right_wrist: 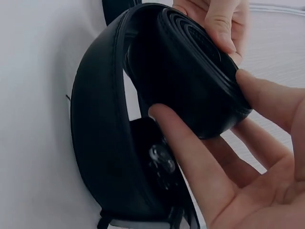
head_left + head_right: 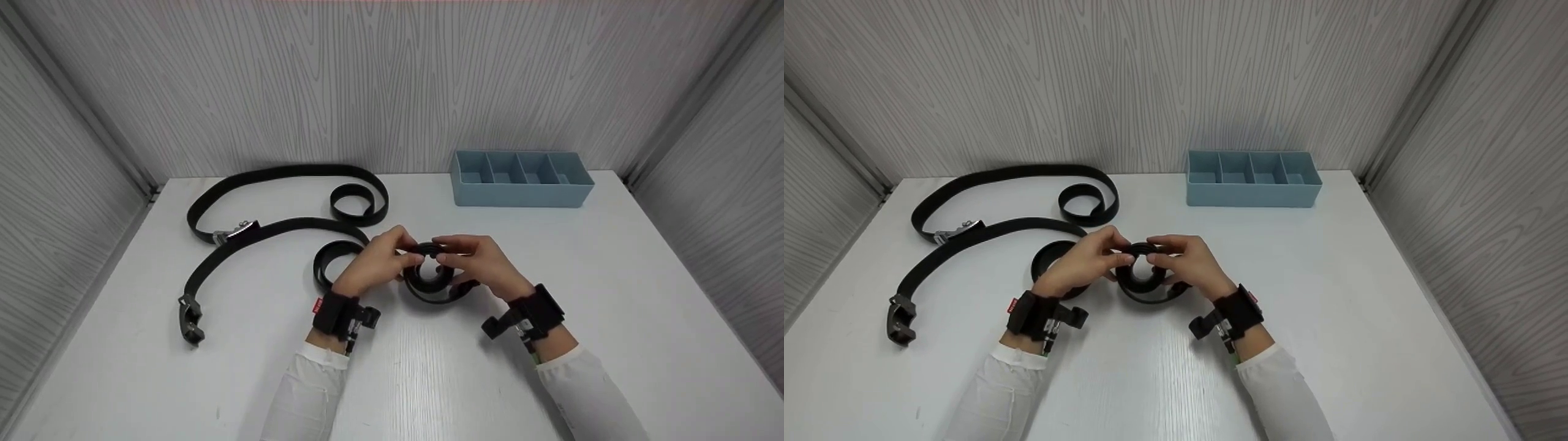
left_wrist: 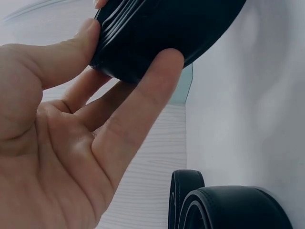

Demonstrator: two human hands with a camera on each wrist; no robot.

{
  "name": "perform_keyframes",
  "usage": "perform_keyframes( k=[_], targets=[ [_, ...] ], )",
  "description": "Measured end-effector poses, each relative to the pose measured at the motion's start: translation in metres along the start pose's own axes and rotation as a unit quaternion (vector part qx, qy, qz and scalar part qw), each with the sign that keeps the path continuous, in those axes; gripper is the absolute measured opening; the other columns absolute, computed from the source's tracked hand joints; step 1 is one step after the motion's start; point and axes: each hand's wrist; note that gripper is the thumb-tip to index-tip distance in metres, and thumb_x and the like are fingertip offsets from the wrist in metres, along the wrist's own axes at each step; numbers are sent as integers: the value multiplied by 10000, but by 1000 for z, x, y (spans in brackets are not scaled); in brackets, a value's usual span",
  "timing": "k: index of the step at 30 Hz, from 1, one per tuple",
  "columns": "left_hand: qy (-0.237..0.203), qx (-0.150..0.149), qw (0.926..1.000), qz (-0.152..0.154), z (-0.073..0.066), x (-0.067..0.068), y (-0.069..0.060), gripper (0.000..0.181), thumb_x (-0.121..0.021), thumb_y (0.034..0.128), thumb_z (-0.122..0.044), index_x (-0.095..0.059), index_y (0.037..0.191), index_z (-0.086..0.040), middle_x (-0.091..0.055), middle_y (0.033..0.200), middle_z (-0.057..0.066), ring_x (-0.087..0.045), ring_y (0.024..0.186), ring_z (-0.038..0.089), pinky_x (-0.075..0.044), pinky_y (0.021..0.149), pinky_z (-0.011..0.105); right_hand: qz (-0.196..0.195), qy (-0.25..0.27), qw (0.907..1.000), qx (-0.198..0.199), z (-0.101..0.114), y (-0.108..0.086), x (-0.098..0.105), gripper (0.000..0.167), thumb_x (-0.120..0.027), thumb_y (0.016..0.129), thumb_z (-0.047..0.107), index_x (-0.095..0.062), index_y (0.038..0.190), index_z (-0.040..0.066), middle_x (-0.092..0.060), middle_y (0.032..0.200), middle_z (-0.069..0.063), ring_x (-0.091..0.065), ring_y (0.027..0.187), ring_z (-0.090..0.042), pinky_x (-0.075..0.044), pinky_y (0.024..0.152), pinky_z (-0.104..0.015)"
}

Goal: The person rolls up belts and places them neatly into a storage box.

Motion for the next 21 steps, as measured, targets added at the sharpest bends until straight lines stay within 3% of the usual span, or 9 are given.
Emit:
perform_keyframes(
  k=[10,15,21],
  targets=[
    [-385,112,9977,-552,1,-1,1,248,-724,1005,-245,-588,1120,-73,-676,1142,76,-701,890,170,-582,714,314,-586,856,9946,49,-1,1,-4,488,-733,991,146,-596,1446,36,-673,1306,-196,-695,1117,-322,-614,812,-473],
    [-511,54,9971,-552,2,-2,2,243,-726,1002,-215,-579,1121,-64,-663,1147,84,-712,922,190,-602,703,331,-647,1078,9920,103,-2,2,-5,488,-718,999,126,-579,1454,17,-677,1289,-184,-714,1059,-268,-613,817,-477],
    [-466,35,9979,-452,1,0,1,211,-718,1006,-193,-583,1107,-65,-678,1134,91,-708,918,195,-605,705,347,-487,813,9955,41,-2,2,-1,488,-748,982,166,-608,1433,45,-668,1289,-193,-712,1062,-289,-610,827,-480]
  ],
)
Point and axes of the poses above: each hand's wrist, its own y-axis towards the middle knuckle, its own x-axis out of the back of the hand, z = x × y
